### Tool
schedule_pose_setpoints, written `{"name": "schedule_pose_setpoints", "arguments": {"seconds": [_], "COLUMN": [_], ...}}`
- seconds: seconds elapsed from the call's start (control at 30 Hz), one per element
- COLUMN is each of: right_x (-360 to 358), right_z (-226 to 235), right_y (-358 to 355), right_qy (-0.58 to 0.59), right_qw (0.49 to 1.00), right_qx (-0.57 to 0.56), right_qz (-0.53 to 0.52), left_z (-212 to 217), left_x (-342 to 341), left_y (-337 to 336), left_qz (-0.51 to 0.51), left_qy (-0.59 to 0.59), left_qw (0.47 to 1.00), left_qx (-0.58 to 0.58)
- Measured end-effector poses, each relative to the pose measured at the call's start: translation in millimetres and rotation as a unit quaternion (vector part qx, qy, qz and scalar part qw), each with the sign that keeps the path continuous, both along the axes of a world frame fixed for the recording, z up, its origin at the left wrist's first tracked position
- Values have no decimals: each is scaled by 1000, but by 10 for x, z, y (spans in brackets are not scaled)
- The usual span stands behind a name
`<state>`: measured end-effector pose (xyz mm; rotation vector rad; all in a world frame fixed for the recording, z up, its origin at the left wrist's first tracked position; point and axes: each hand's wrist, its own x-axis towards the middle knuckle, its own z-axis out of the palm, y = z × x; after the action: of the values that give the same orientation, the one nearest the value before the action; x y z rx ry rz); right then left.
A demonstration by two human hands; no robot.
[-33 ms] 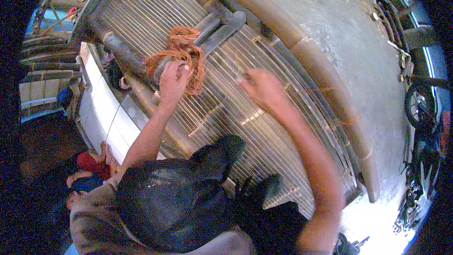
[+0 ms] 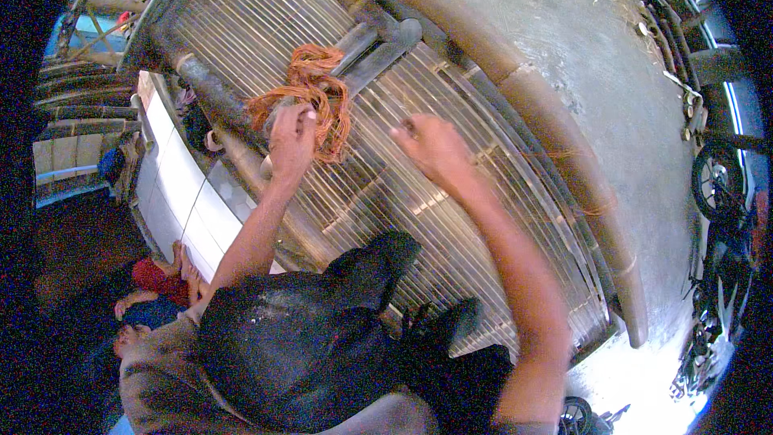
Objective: The person weaves a bamboo mat by hand, threading an orange string through the slats and tying knots to secure the structure. They repeatedly pull, adjust, and tie the string across the mat's surface.
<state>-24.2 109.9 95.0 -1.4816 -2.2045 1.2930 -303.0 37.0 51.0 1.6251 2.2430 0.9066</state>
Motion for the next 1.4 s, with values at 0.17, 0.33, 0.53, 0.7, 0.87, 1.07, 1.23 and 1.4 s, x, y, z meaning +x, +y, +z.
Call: {"name": "schedule_pose_setpoints", "arguments": {"seconds": [0.17, 0.33, 0.53, 0.7, 0.87, 1.07, 1.23, 1.4], "right_x": [-914, -1101, -1005, -915, -665, -88, 438, 718], "right_z": [-512, -715, -968, -931, -648, -247, 146, 472], "right_y": [-27, -76, -71, -82, -184, -217, -109, -109], "right_qy": [-24, -15, 106, 224, 445, 552, 528, 592], "right_qw": [991, 987, 975, 929, 778, 684, 717, 676], "right_qx": [-39, -77, -93, -207, -349, -374, -318, -264], "right_qz": [-128, -140, -171, -211, -272, -296, -326, -351], "left_z": [48, -62, -70, -28, -279, -513, -384, -447], "left_x": [-182, -241, -117, -155, -185, -98, -225, -330], "left_y": [-46, 164, 345, 483, 430, 501, 642, 789], "left_qz": [99, 119, 140, 125, 107, 257, 206, 229], "left_qy": [-46, -72, -35, -38, -124, -587, -755, -769], "left_qw": [993, 982, 978, 946, 975, 767, 618, 588], "left_qx": [-53, -124, -151, -298, -150, 33, 74, 103]}}
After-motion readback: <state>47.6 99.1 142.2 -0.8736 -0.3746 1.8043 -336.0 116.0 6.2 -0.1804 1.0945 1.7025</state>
